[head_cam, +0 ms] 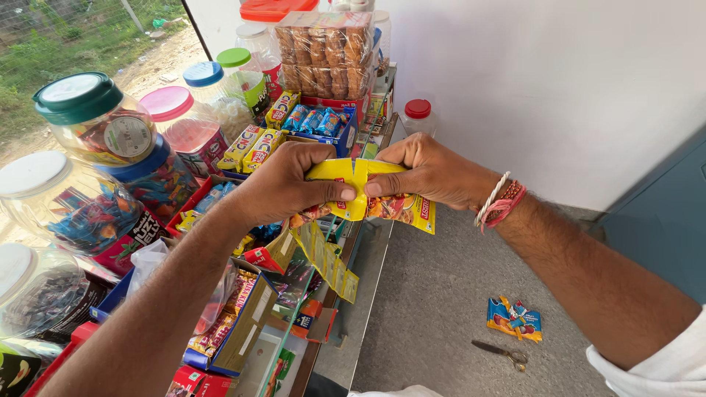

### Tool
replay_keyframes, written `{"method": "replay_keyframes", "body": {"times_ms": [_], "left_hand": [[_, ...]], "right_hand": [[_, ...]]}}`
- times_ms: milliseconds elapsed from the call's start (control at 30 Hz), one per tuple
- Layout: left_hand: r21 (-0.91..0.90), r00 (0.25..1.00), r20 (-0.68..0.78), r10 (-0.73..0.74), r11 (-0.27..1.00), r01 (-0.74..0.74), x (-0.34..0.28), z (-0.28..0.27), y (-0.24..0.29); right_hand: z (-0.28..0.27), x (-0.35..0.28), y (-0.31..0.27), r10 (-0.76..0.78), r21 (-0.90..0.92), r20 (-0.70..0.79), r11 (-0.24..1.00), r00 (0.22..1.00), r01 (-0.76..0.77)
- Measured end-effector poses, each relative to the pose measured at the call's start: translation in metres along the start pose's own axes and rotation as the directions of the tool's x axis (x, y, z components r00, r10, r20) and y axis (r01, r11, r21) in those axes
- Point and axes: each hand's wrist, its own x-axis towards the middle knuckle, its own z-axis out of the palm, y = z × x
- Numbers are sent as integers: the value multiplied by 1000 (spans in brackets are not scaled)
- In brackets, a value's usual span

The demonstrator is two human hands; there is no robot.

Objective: The person selects various snack items from a glass display counter, places them into a plastic bag, and ties it. They then sit on the floor, use scissors to cut open a multi-pack of Red Chilli candy and a packet of fruit-flavored pops, and discard the wrappers into a red bucket.

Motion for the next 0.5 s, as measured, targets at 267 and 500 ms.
{"method": "replay_keyframes", "body": {"times_ms": [267, 500], "left_hand": [[-134, 996, -4, -89, 987, 88, -15, 7, -1], [-112, 995, -57, -81, 991, 74, -23, 3, 1]], "right_hand": [[10, 6, 11, 38, 45, -4, 998, 999, -37], [13, 15, 11, 16, 39, 5, 999, 1000, -16]]}}
